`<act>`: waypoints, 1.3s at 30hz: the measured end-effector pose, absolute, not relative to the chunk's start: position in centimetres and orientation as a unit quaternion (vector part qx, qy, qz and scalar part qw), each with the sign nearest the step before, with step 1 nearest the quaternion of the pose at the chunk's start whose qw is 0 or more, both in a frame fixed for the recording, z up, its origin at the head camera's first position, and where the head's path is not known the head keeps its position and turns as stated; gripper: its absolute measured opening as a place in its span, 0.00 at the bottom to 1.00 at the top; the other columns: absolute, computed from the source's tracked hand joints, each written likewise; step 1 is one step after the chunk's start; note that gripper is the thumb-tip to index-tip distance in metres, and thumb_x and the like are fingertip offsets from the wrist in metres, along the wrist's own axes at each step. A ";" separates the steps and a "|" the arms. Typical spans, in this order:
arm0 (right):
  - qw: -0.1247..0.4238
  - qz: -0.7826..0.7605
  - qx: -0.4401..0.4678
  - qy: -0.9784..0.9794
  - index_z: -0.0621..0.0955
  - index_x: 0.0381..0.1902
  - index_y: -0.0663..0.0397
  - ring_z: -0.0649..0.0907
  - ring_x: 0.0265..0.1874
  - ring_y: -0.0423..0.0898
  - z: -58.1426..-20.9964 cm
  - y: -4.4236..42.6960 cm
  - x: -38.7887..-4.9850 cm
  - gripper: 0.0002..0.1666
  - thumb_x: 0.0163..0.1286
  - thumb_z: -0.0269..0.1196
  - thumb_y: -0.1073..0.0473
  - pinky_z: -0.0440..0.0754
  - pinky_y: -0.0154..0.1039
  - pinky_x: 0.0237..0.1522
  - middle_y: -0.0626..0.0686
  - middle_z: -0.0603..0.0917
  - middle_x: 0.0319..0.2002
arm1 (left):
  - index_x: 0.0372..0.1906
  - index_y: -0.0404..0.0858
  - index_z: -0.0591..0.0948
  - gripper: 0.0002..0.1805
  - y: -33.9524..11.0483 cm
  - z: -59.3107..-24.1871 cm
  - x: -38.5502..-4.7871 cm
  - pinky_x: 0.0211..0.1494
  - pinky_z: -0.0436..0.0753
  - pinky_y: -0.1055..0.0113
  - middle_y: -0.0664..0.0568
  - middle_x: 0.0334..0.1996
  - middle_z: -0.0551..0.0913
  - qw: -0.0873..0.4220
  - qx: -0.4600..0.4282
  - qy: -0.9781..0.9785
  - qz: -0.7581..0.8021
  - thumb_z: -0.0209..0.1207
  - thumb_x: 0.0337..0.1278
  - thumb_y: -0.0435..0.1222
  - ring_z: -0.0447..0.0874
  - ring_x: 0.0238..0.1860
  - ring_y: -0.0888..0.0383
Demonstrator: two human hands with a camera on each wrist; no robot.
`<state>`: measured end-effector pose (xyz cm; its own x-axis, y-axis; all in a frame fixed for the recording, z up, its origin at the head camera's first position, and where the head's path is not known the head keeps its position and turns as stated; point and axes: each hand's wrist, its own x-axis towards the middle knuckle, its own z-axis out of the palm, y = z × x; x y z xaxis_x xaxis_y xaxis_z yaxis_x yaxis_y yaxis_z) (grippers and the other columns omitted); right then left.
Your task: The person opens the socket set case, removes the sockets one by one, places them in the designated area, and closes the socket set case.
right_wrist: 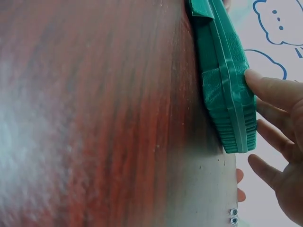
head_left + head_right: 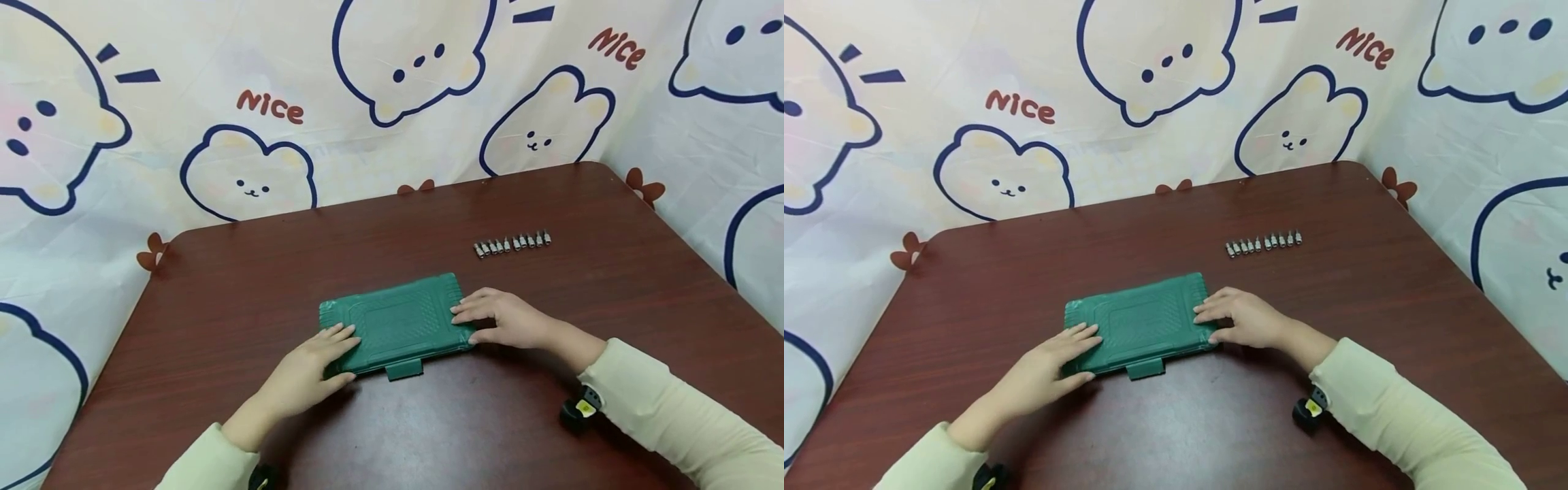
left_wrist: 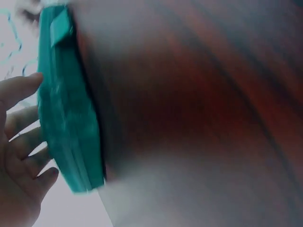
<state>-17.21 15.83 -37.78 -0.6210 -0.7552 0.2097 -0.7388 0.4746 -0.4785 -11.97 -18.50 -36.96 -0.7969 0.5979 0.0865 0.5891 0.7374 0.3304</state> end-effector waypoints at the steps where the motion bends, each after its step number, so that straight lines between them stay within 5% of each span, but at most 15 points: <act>1: 0.013 -0.270 -0.437 0.858 0.79 0.46 0.50 0.69 0.51 0.47 -37.8 15.9 -17.2 0.22 0.50 0.65 0.55 0.69 0.43 0.48 0.48 0.76 0.49 | 0.57 0.40 0.70 0.29 -18.1 -37.0 -12.0 0.59 0.59 0.57 0.50 0.59 0.63 0.012 0.331 0.930 0.161 0.59 0.47 0.45 0.55 0.62 0.54; 9: -0.009 -0.234 -0.440 0.867 0.79 0.47 0.48 0.70 0.53 0.46 -37.6 16.0 -17.0 0.22 0.51 0.64 0.53 0.68 0.45 0.49 0.48 0.76 0.49 | 0.62 0.41 0.63 0.36 -14.8 -36.9 -13.1 0.60 0.51 0.50 0.45 0.63 0.57 0.008 0.401 0.913 0.077 0.56 0.48 0.52 0.50 0.63 0.50; 18: -0.025 -0.233 -0.445 0.864 0.77 0.50 0.49 0.69 0.54 0.45 -38.3 16.2 -16.8 0.23 0.56 0.60 0.50 0.67 0.45 0.51 0.47 0.74 0.51 | 0.61 0.41 0.65 0.36 -12.2 -37.3 -13.7 0.53 0.59 0.41 0.38 0.59 0.61 -0.036 0.406 0.913 0.009 0.57 0.46 0.53 0.57 0.59 0.41; 27: -0.026 -0.254 -0.448 0.857 0.78 0.49 0.49 0.70 0.54 0.47 -38.5 16.3 -16.7 0.22 0.55 0.61 0.52 0.70 0.45 0.48 0.48 0.75 0.51 | 0.55 0.39 0.70 0.33 -11.5 -37.9 -13.6 0.45 0.67 0.42 0.35 0.52 0.68 -0.102 0.422 0.901 -0.026 0.60 0.42 0.50 0.66 0.52 0.39; 39: -0.007 -0.238 -0.442 0.865 0.78 0.49 0.48 0.69 0.54 0.45 -38.0 16.2 -16.7 0.22 0.55 0.61 0.51 0.69 0.45 0.49 0.47 0.74 0.51 | 0.52 0.39 0.71 0.30 -11.2 -38.1 -13.6 0.43 0.70 0.44 0.35 0.50 0.69 -0.128 0.422 0.897 -0.044 0.62 0.40 0.49 0.69 0.50 0.39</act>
